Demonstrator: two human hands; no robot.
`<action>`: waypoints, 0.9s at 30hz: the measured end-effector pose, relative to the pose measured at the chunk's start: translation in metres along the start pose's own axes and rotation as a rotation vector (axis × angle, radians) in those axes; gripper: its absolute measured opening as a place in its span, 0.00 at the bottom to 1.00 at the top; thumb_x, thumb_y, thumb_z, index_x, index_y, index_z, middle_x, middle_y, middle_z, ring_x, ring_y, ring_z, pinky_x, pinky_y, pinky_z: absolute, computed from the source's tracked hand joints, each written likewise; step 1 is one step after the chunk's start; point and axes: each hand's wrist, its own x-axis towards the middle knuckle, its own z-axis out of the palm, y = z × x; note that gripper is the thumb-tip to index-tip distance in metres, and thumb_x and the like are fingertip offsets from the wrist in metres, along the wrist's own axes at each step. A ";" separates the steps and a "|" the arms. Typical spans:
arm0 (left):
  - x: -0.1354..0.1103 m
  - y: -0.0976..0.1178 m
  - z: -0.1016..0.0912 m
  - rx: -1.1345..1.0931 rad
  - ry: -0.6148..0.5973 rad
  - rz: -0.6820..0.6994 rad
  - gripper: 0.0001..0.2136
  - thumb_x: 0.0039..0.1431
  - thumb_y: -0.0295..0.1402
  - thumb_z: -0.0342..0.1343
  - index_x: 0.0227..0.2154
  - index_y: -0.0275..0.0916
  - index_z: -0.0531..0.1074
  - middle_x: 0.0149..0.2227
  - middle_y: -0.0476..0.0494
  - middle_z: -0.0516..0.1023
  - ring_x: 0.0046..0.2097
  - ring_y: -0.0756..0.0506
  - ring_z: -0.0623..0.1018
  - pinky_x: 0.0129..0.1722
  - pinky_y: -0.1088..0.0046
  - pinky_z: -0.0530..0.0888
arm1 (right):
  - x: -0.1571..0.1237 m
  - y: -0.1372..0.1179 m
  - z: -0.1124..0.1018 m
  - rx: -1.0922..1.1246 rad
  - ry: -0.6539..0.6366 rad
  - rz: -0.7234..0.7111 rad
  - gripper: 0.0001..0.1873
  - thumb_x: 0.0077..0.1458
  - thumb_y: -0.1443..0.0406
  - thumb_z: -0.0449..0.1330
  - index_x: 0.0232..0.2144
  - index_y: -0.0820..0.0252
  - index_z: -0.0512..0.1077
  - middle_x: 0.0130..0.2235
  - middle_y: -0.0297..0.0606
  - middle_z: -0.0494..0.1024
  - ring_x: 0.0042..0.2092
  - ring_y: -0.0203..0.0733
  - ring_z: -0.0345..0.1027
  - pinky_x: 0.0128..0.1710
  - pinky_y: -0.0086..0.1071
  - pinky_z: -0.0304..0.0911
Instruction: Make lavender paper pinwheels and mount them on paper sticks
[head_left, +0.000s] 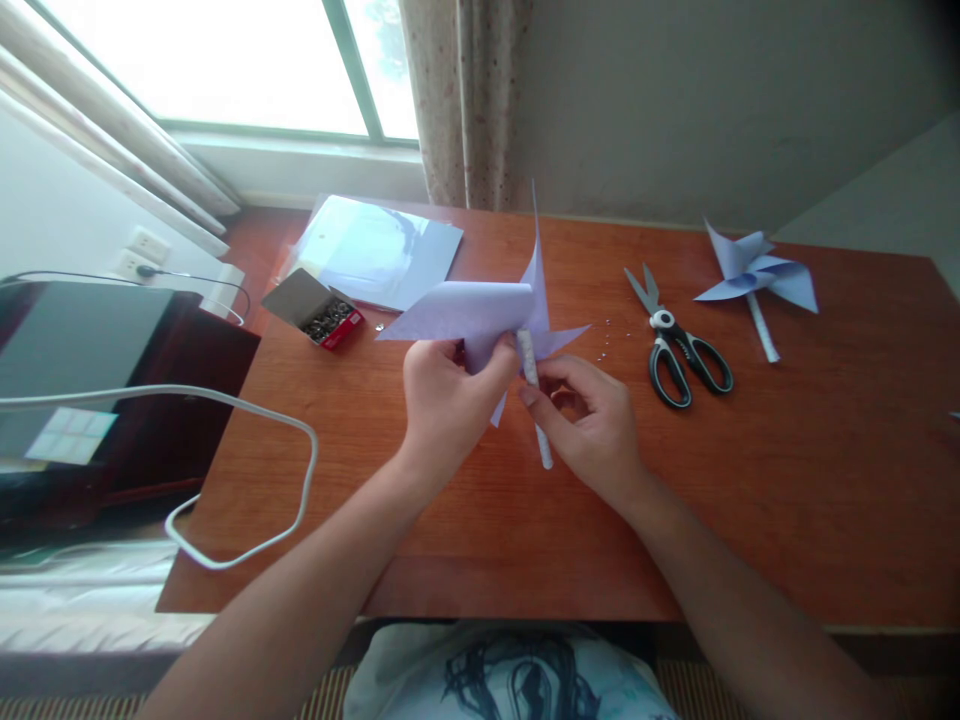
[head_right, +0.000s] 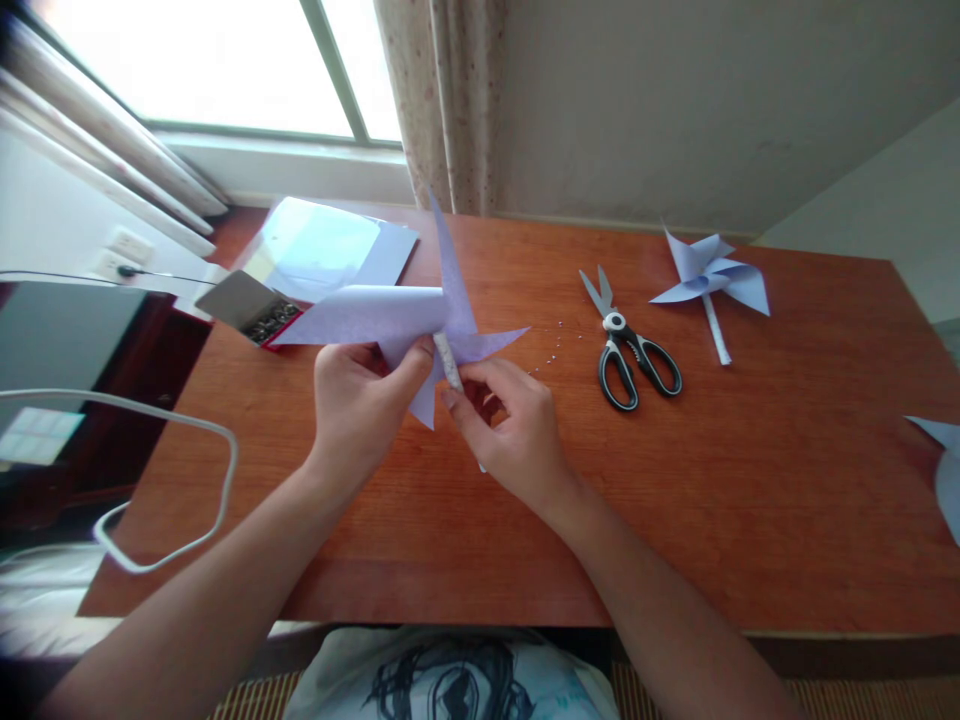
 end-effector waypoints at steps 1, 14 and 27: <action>0.000 0.000 0.000 0.000 0.000 0.003 0.16 0.50 0.36 0.59 0.14 0.38 0.61 0.18 0.54 0.56 0.22 0.54 0.58 0.19 0.77 0.55 | 0.000 0.000 0.000 -0.020 0.005 -0.014 0.05 0.60 0.61 0.63 0.34 0.55 0.74 0.31 0.35 0.76 0.32 0.38 0.69 0.29 0.31 0.67; 0.001 -0.001 0.001 0.012 -0.001 -0.012 0.17 0.49 0.38 0.59 0.14 0.39 0.59 0.18 0.54 0.55 0.22 0.54 0.57 0.20 0.76 0.54 | 0.002 -0.003 -0.004 -0.159 0.036 -0.082 0.05 0.62 0.62 0.62 0.34 0.56 0.75 0.30 0.35 0.74 0.31 0.39 0.67 0.29 0.32 0.62; -0.001 -0.003 0.002 0.016 -0.004 -0.006 0.17 0.51 0.38 0.59 0.14 0.38 0.62 0.18 0.54 0.56 0.22 0.54 0.58 0.20 0.76 0.57 | 0.002 -0.003 -0.004 -0.209 0.025 -0.127 0.07 0.63 0.65 0.60 0.34 0.57 0.78 0.30 0.36 0.74 0.30 0.38 0.66 0.30 0.33 0.61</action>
